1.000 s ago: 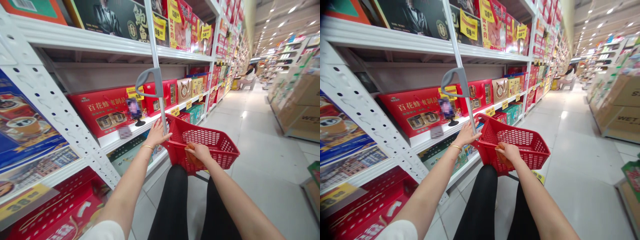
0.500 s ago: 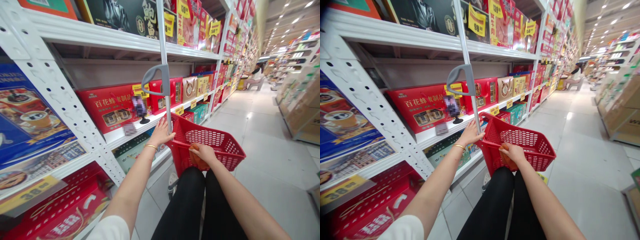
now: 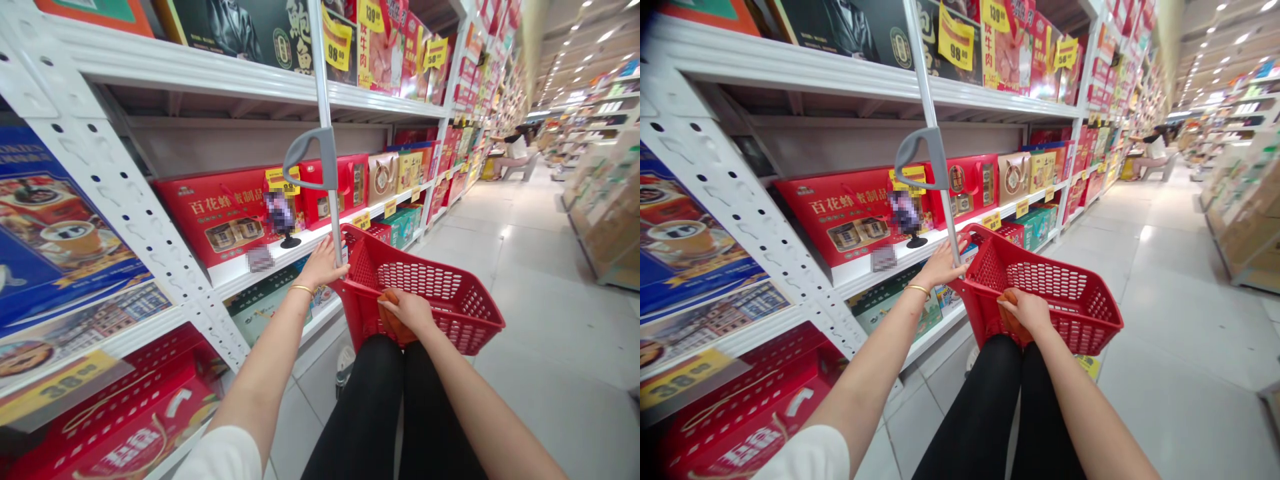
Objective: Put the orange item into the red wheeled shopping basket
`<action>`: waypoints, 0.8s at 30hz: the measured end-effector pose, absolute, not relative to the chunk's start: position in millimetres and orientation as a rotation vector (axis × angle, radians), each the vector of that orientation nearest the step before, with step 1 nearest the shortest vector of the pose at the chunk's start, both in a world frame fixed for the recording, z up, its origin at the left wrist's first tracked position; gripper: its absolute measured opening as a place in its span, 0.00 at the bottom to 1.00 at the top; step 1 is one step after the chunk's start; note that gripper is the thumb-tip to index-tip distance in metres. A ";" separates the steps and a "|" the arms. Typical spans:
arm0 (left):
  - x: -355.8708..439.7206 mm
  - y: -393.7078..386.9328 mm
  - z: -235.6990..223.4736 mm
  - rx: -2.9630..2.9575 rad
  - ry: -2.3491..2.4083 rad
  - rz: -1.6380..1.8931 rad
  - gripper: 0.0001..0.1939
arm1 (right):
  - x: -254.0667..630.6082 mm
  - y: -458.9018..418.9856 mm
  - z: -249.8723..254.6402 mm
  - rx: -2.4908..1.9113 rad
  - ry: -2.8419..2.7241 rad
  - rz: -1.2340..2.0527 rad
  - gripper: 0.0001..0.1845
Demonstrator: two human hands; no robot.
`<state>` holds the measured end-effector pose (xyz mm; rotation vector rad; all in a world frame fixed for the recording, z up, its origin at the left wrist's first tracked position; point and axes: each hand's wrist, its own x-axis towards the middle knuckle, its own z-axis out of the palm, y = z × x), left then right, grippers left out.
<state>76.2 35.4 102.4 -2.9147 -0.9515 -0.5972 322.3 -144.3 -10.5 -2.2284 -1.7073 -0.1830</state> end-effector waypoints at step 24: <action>70.5 48.1 99.3 -2.928 -0.888 -0.635 0.46 | 308.8 -144.4 -6.6 -2.209 -1.733 -0.109 0.26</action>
